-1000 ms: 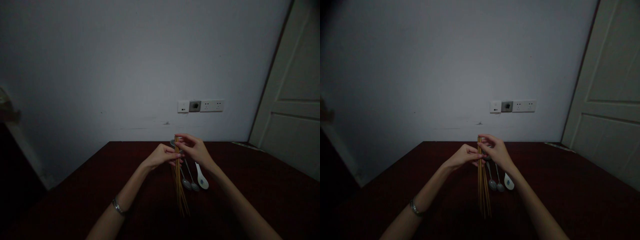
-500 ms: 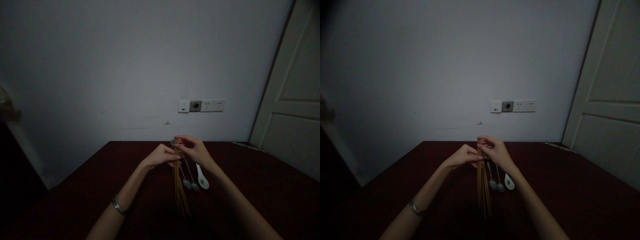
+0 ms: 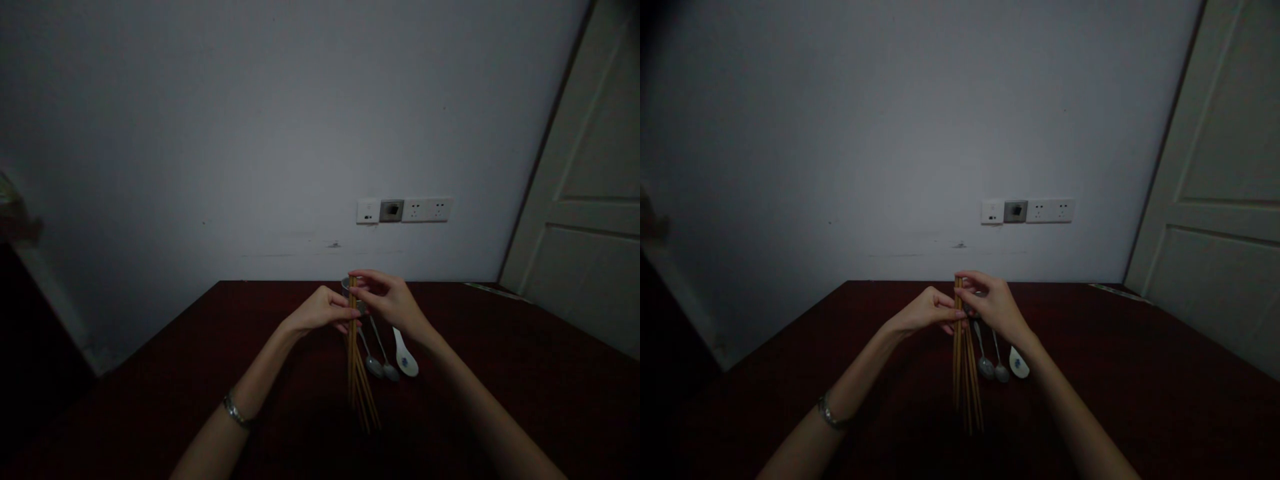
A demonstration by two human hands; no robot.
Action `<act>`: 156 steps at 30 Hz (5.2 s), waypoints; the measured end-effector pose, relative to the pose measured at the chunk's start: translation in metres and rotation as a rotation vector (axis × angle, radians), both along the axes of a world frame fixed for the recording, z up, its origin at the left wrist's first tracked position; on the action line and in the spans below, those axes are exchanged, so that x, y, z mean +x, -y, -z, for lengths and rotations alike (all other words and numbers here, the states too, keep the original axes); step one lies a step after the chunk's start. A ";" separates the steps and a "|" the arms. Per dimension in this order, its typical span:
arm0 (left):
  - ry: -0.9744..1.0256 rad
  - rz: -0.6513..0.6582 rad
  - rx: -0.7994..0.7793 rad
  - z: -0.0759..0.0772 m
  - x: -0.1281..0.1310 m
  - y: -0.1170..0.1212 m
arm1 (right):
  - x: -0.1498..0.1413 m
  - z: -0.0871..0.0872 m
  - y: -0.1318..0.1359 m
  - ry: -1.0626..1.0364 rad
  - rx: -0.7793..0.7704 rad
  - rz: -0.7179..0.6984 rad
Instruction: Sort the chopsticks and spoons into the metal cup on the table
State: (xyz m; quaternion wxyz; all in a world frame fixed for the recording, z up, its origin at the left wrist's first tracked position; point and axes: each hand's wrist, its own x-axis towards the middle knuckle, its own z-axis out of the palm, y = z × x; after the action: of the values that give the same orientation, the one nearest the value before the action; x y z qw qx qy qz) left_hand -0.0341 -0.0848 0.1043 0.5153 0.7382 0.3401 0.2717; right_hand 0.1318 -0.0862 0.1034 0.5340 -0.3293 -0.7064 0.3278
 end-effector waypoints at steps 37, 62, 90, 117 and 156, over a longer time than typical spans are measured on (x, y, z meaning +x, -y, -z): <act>-0.017 -0.045 0.044 0.006 -0.003 -0.010 | -0.008 -0.006 -0.001 0.034 -0.222 0.111; 0.224 -0.616 -0.349 0.147 -0.070 -0.123 | 0.030 -0.084 -0.157 -0.155 -0.095 0.364; 0.064 -0.637 -0.248 0.148 -0.062 -0.120 | 0.020 -0.004 -0.211 -0.066 -0.288 0.341; 0.064 -0.644 -0.252 0.146 -0.060 -0.117 | 0.010 0.015 -0.218 -0.086 -0.417 0.214; 0.051 -0.619 -0.213 0.151 -0.061 -0.119 | 0.007 0.022 -0.219 -0.001 -0.477 0.177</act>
State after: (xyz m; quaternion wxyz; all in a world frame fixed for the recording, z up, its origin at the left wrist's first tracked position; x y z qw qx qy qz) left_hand -0.0951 0.0342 -0.0468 0.4909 0.5346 0.5619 0.3968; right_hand 0.1385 0.1326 0.0811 0.4684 -0.5063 -0.5771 0.4372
